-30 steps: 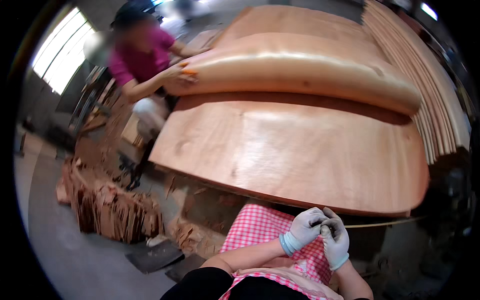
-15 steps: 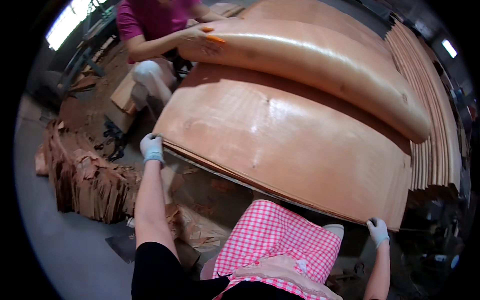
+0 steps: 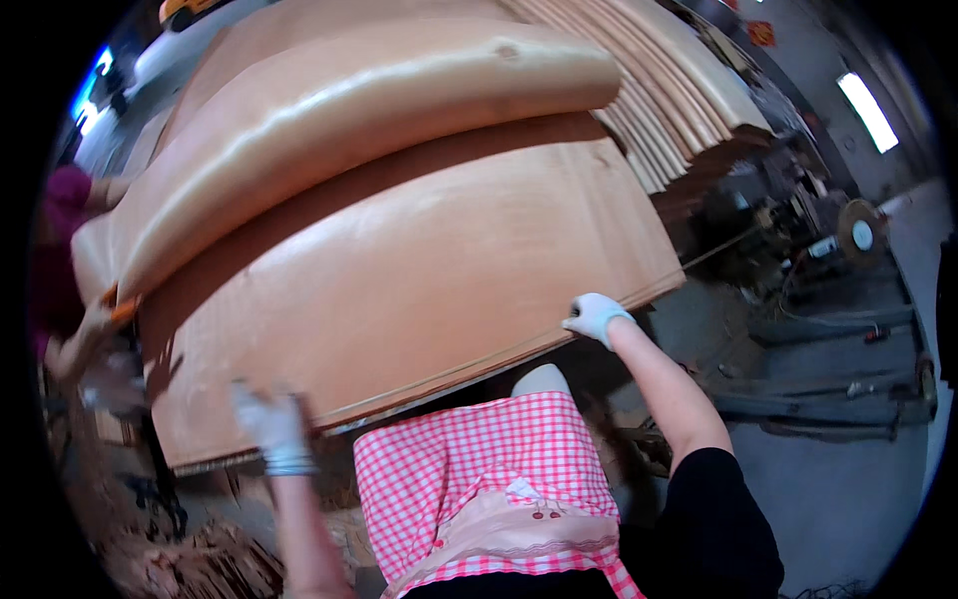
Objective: The person peels thin layers of wood veneer from a stack of sheets using gloved hands. They lift the top sheet, separate the thin layers, and place the peeled pieces onto a growing pile on the floor.
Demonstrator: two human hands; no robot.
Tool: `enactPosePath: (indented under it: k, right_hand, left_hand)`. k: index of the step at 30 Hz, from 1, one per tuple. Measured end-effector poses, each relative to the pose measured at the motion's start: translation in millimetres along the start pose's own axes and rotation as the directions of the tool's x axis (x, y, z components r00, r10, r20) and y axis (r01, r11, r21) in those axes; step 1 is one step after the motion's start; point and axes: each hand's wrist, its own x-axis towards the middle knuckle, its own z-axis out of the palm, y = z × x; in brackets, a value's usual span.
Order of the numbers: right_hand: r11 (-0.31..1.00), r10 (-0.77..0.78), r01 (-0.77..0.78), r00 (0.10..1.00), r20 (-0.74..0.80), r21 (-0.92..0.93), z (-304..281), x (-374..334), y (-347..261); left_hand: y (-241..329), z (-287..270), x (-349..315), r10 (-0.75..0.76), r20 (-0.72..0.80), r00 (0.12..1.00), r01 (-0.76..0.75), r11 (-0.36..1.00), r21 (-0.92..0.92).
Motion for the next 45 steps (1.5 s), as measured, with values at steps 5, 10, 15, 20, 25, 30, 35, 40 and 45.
enactPosePath:
  k: [5,10,15,20,25,30,35,40,45]
  right_hand:
    - [0.997,-0.028,0.028,1.000,0.009,0.072,0.5,-5.2,1.5]
    - [0.967,-0.112,0.114,0.993,-0.023,0.226,-3.2,-6.9,44.1]
    - [0.980,0.152,-0.125,0.973,-0.176,0.154,-34.4,-6.9,213.2]
    - [0.938,0.347,-0.338,0.910,-0.227,0.078,-32.2,9.9,293.2]
    - [0.659,0.696,-0.484,0.681,-0.225,0.576,11.7,31.3,320.0]
    - [0.651,0.666,0.012,0.472,-0.578,0.759,14.4,3.0,230.0]
    - [0.687,0.147,0.422,0.717,-0.681,0.592,54.9,-74.3,56.2]
    - [0.377,-0.263,0.718,0.689,-0.676,0.585,43.6,-164.7,-85.0]
    - [0.236,-0.350,0.621,0.772,-0.530,0.748,41.5,-176.7,-146.2]
  left_hand:
    - [183.4,89.9,-113.3,0.484,0.340,0.806,-0.506,0.862,-0.027]
    - [199.7,103.0,-123.0,0.369,0.449,0.814,-0.415,0.910,0.006]
    - [196.8,104.6,-123.2,0.392,0.436,0.810,-0.447,0.894,0.027]
    - [197.2,101.5,-126.0,0.361,0.450,0.817,-0.415,0.910,0.023]
    - [197.2,109.4,-128.4,0.398,0.453,0.798,-0.450,0.893,0.008]
    - [184.3,98.4,-127.7,0.432,0.250,0.867,-0.450,0.893,0.019]
    - [234.8,74.3,-169.9,0.756,0.109,0.646,-0.605,0.593,-0.532]
    - [235.3,34.2,-191.6,0.765,0.089,0.638,-0.388,0.419,-0.821]
    - [180.0,1.5,-174.9,0.495,0.225,0.839,-0.001,0.416,-0.909]
